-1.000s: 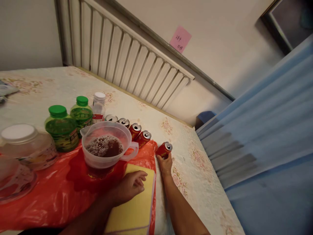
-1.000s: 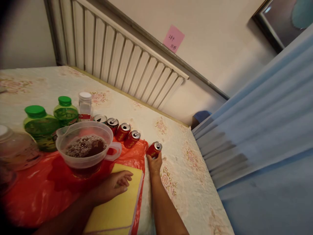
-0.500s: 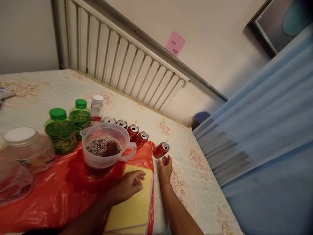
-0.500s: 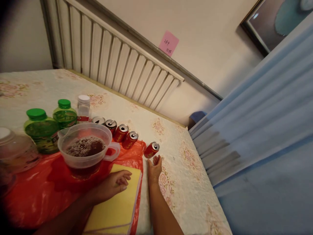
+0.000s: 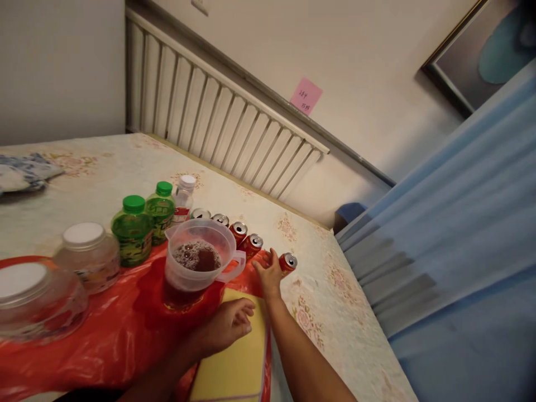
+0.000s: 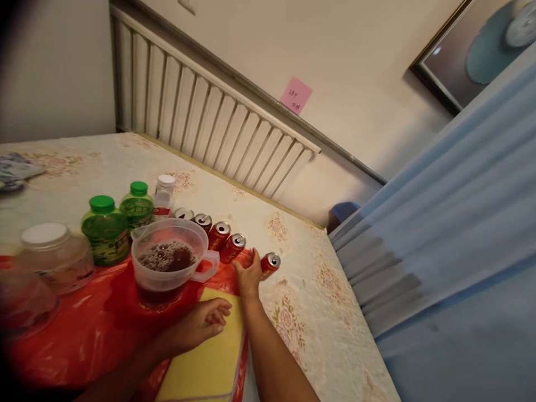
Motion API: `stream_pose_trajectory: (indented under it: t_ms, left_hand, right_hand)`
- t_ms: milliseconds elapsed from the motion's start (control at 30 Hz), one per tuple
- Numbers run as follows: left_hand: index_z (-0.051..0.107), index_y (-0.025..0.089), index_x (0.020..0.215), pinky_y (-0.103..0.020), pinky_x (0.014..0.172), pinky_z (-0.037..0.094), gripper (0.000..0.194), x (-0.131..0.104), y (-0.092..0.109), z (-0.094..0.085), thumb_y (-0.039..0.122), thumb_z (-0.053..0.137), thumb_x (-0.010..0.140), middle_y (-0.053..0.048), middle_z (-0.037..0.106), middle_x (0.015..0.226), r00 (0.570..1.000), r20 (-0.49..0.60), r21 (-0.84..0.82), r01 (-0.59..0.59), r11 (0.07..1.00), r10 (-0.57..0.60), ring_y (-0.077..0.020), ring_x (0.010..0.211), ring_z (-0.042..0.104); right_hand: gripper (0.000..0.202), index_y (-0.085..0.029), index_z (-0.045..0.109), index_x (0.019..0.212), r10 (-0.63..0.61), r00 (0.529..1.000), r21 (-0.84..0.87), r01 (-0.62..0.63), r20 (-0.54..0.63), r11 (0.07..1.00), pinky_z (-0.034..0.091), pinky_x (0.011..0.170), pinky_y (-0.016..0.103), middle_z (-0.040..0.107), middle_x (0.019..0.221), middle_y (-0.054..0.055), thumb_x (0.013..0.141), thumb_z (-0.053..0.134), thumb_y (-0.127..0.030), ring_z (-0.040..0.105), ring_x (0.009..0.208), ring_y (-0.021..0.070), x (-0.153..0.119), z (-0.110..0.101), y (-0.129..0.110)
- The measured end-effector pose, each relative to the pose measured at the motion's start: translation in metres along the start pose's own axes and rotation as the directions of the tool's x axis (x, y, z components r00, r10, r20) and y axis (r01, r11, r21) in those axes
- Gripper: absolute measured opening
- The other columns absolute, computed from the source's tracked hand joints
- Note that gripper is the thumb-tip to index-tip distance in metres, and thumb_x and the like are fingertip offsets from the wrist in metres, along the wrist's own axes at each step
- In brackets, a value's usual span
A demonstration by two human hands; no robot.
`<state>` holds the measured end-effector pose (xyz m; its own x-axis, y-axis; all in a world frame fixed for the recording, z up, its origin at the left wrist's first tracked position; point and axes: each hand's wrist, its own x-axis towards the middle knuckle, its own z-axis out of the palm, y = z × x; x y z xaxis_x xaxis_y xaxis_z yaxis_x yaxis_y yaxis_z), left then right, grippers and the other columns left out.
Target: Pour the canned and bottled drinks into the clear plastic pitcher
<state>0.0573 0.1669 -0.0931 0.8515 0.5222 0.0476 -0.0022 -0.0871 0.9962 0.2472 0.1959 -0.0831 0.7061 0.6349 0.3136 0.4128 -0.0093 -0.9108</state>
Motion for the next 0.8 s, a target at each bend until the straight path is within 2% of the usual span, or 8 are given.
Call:
stream_pose_trajectory:
  t_ms: [100,167,333,433,533,633,700,800]
  left_hand:
    - [0.058,0.014,0.111,-0.035,0.085,0.053,0.039,-0.002,-0.001,-0.002,0.023,0.057,0.074,-0.011,0.066,0.107,1.000,-0.006,-0.012,-0.013,1.000,0.013,-0.0205,0.091,0.064]
    - [0.058,0.015,0.110,-0.034,0.084,0.053,0.038,-0.003,-0.002,-0.003,0.022,0.058,0.073,-0.010,0.067,0.107,1.000,-0.009,-0.018,-0.024,1.000,0.024,-0.0200,0.090,0.064]
    - [0.058,0.017,0.111,-0.034,0.083,0.053,0.039,-0.005,-0.002,-0.004,0.020,0.058,0.072,-0.009,0.067,0.106,0.999,-0.013,-0.028,-0.030,0.999,0.029,-0.0194,0.089,0.065]
    - [0.059,0.016,0.109,-0.034,0.083,0.053,0.038,-0.006,0.000,-0.005,0.019,0.058,0.071,-0.009,0.067,0.105,0.999,-0.027,-0.015,-0.023,1.000,0.023,-0.0195,0.089,0.064]
    - [0.058,0.016,0.111,-0.034,0.083,0.053,0.040,-0.008,0.001,-0.005,0.019,0.059,0.071,-0.009,0.066,0.106,0.999,-0.028,-0.030,-0.020,0.999,0.019,-0.0194,0.089,0.064]
    - [0.057,0.018,0.112,-0.034,0.084,0.052,0.041,-0.008,-0.001,-0.004,0.020,0.060,0.072,-0.008,0.065,0.107,0.999,-0.032,-0.058,-0.016,0.998,0.014,-0.0186,0.089,0.063]
    - [0.055,0.018,0.117,-0.035,0.086,0.052,0.045,-0.007,-0.004,-0.003,0.021,0.060,0.072,-0.009,0.064,0.111,0.999,-0.047,-0.084,-0.020,0.996,0.016,-0.0199,0.094,0.063]
    - [0.043,0.018,0.133,-0.040,0.095,0.048,0.063,-0.006,-0.008,-0.001,0.024,0.061,0.074,-0.015,0.057,0.126,0.997,-0.078,-0.121,-0.028,0.992,0.018,-0.0252,0.112,0.057]
  right_hand:
    - [0.078,-0.014,0.051,0.128,0.026,0.999,-0.129,-0.029,-0.023,0.991,0.052,0.086,0.036,0.066,0.116,0.014,0.058,0.079,-0.033,0.066,0.098,0.0250,0.017,0.023,-0.005]
    - [0.074,-0.015,0.053,0.125,0.008,0.999,-0.211,-0.016,-0.035,0.977,0.051,0.087,0.037,0.068,0.112,0.013,0.059,0.079,-0.035,0.066,0.098,0.0256,0.022,0.031,-0.007]
    - [0.050,-0.019,0.061,0.107,-0.081,0.997,-0.318,0.082,0.015,0.945,0.051,0.084,0.035,0.072,0.104,0.008,0.062,0.074,-0.037,0.066,0.091,0.0242,0.023,0.038,-0.014]
    - [0.045,-0.019,0.062,0.103,-0.102,0.995,-0.322,0.102,0.014,0.941,0.051,0.082,0.034,0.072,0.101,0.008,0.063,0.073,-0.037,0.066,0.088,0.0241,0.019,0.035,-0.020]
    - [0.050,-0.017,0.062,0.106,-0.117,0.993,-0.302,0.106,-0.016,0.947,0.050,0.085,0.036,0.072,0.104,0.010,0.061,0.073,-0.036,0.066,0.093,0.0255,0.016,0.024,-0.026]
    - [0.062,-0.013,0.060,0.114,-0.109,0.993,-0.256,0.095,-0.043,0.962,0.049,0.090,0.038,0.070,0.109,0.012,0.058,0.074,-0.036,0.065,0.098,0.0264,0.012,0.001,-0.033]
    - [0.066,-0.013,0.059,0.117,-0.090,0.996,-0.221,0.083,-0.022,0.972,0.050,0.090,0.039,0.070,0.109,0.012,0.057,0.076,-0.035,0.066,0.097,0.0261,0.007,-0.019,-0.038]
    - [0.070,-0.015,0.059,0.121,-0.028,0.998,-0.179,0.038,0.061,0.983,0.052,0.088,0.039,0.070,0.111,0.011,0.056,0.078,-0.033,0.066,0.097,0.0265,-0.009,-0.051,-0.051]
